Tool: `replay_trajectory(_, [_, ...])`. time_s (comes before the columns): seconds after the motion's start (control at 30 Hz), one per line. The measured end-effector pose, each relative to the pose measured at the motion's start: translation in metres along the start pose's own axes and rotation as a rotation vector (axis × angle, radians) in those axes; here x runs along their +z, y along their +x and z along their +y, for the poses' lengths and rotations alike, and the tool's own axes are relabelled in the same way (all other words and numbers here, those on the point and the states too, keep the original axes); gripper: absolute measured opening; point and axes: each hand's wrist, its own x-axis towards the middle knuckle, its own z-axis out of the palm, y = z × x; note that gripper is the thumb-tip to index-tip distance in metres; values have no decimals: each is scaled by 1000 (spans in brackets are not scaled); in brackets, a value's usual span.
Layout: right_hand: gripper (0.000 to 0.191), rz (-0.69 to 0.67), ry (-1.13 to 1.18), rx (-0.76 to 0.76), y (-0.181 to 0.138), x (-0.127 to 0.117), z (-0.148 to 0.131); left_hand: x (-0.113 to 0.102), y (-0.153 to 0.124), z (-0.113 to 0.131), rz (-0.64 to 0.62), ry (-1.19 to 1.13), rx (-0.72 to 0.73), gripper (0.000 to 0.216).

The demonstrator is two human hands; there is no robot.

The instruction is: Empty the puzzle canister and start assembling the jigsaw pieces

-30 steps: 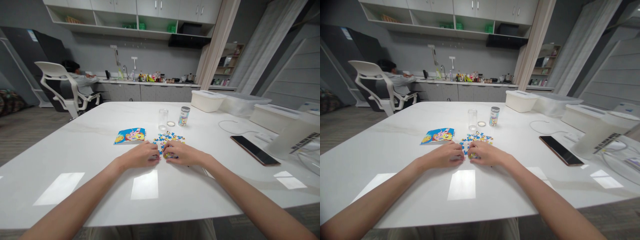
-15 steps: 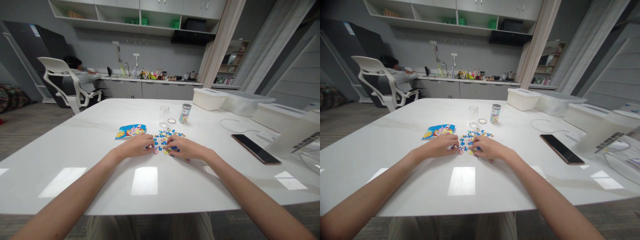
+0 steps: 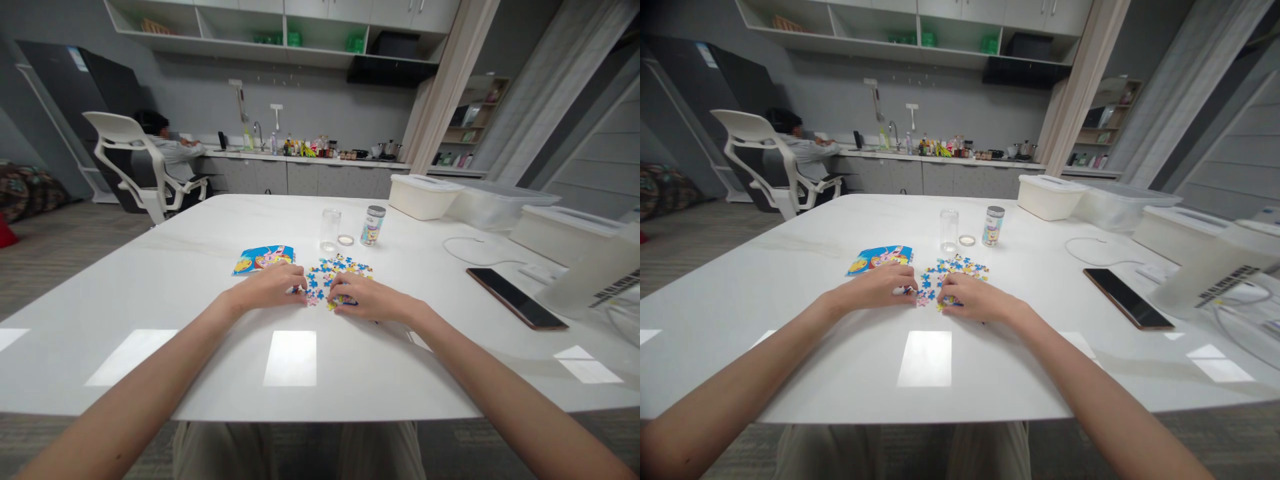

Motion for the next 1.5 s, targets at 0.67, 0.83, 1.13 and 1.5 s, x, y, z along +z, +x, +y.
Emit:
replay_trajectory(0.67, [6,87,-95,141,0,-1,2,14,6,10,47,0,85,16])
replay_trajectory(0.83, [6,181,188,355,6,1,3,9,3,7,22,44,66,19])
replay_trajectory(1.13, [20,224,1011,749,8,-8,6,7,4,9,-7,42,60,18])
replay_trajectory(1.5, [9,224,1179,786,10,-9,-1,9,3,7,9,50,82,18])
